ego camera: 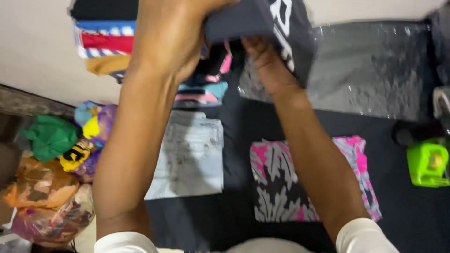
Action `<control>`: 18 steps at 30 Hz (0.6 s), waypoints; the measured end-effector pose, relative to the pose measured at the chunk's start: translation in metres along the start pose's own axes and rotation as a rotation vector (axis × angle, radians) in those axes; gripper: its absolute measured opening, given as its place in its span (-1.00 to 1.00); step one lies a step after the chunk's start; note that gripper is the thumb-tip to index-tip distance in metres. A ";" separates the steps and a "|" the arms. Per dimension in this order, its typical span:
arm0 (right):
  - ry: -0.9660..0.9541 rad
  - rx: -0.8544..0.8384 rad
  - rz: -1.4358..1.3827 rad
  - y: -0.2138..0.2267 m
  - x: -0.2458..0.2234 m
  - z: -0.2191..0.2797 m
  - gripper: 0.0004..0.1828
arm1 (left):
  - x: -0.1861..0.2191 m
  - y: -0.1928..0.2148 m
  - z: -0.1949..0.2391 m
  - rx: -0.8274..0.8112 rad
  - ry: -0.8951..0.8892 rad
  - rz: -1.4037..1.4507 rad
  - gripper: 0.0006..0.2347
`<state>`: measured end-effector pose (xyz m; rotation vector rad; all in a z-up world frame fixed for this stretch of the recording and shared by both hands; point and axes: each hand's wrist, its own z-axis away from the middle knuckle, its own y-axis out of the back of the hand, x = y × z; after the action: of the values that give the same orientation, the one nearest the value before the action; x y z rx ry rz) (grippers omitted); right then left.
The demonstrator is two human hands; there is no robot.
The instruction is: The person folds several items of clothing, including shirts and shorts, and places them into plastic bags, sealing some with tape and using a spray bottle on one item.
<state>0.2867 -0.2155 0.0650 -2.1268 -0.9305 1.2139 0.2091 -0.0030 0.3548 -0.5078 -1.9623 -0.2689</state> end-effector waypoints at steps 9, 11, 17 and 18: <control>-0.125 0.255 0.269 0.076 -0.066 0.165 -0.26 | -0.123 -0.031 0.167 -0.261 0.171 -0.166 -0.22; -0.175 0.301 0.292 0.087 -0.072 0.188 -0.24 | -0.143 -0.043 0.209 -0.236 0.281 -0.128 -0.22; -0.315 0.388 0.337 0.083 -0.089 0.245 -0.17 | -0.184 -0.072 0.296 -0.287 0.475 -0.125 -0.17; -0.335 0.402 0.344 0.080 -0.093 0.254 -0.16 | -0.196 -0.074 0.309 -0.283 0.558 -0.158 -0.17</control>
<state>0.0546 -0.3124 -0.0614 -1.8334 -0.3982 1.7981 -0.0022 0.0117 0.0477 -0.4019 -1.4239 -0.7153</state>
